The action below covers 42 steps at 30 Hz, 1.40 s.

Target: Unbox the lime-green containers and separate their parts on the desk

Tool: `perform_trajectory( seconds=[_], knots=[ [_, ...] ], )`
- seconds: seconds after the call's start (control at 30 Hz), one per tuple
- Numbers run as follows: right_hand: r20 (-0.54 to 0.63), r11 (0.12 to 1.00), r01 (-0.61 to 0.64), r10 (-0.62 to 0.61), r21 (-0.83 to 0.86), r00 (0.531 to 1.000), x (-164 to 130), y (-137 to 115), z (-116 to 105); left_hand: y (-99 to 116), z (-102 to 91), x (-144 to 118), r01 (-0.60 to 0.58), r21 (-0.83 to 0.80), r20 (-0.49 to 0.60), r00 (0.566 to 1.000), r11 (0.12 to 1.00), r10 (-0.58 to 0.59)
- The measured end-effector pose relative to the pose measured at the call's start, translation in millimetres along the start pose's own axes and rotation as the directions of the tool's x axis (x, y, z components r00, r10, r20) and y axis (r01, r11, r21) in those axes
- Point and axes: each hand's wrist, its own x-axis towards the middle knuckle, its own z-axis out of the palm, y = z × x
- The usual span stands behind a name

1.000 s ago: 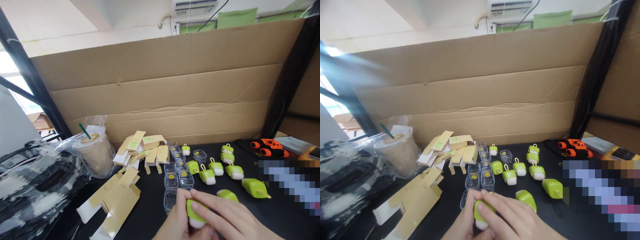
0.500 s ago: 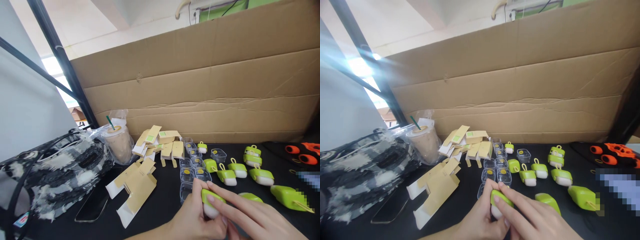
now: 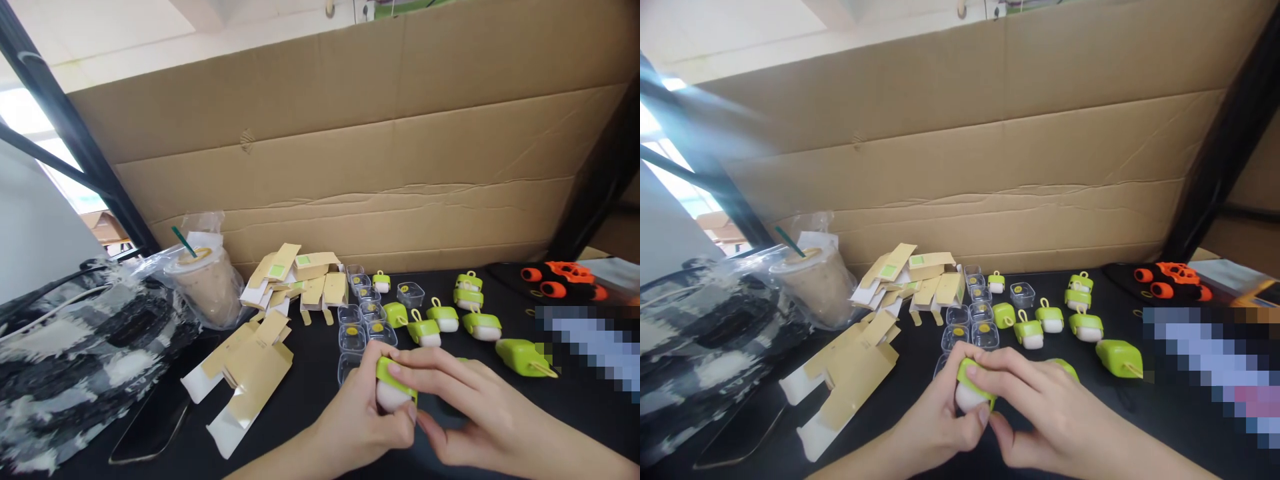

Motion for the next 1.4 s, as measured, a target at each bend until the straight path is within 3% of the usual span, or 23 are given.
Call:
perform_trajectory(
  seconds=[0.1,0.3,0.47,0.57,0.67,0.77,0.87,1.0,1.1,1.2,1.3,1.33,1.4],
  knots=[
    [0.034,0.997,-0.018,0.016,0.073,0.999,3.1,1.3,-4.7,4.2,-4.5,0.4,-0.002,0.079,0.006,1.000,0.997,0.002],
    [0.147,0.971,-0.027,-0.008,0.237,0.989,2.0,12.9,-11.2,13.4,-10.8,-1.0,0.072,0.104,0.151,0.985,0.992,-0.087],
    [0.184,0.940,-0.068,0.006,0.334,0.983,5.5,23.8,-14.2,12.6,-12.3,1.0,0.208,0.009,0.192,0.959,0.978,-0.206],
    [0.211,0.927,-0.119,0.045,0.355,0.977,8.1,22.6,-15.5,13.9,-12.6,3.4,0.238,-0.080,0.189,0.957,0.968,-0.220],
    [0.143,0.954,-0.137,0.102,0.265,0.985,6.7,14.7,-7.9,18.4,-9.2,5.6,0.212,-0.292,0.078,0.977,0.933,-0.198],
    [-0.054,0.955,-0.229,0.243,0.190,0.969,3.3,5.3,9.0,21.3,-1.9,6.9,0.114,-0.497,-0.102,0.977,0.860,-0.189],
    [-0.075,0.868,-0.360,0.407,0.342,0.910,2.7,0.4,24.2,18.9,5.3,5.9,0.036,-0.560,-0.202,0.963,0.828,-0.179],
    [0.028,0.669,-0.430,0.522,0.607,0.852,7.2,1.1,28.8,14.3,9.7,2.8,0.044,-0.483,-0.183,0.972,0.875,-0.150],
    [0.044,0.582,-0.407,0.537,0.704,0.842,11.2,1.5,27.0,13.5,8.1,2.6,0.090,-0.428,-0.195,0.963,0.899,-0.189],
    [0.071,0.509,-0.416,0.566,0.753,0.821,12.6,-0.1,28.0,12.3,2.5,4.0,0.031,-0.180,-0.293,0.952,0.983,-0.084],
    [0.083,0.493,-0.442,0.593,0.750,0.801,12.1,-0.4,27.0,11.5,-4.8,4.9,-0.122,0.257,-0.317,0.926,0.959,0.203],
    [0.084,0.510,-0.447,0.586,0.735,0.806,12.1,0.7,24.0,11.8,-7.0,5.2,-0.152,0.340,-0.308,0.914,0.928,0.263],
    [0.086,0.587,-0.462,0.554,0.665,0.828,12.3,6.6,12.4,13.6,-10.4,6.5,-0.163,0.337,-0.314,0.909,0.927,0.274]
  ],
)
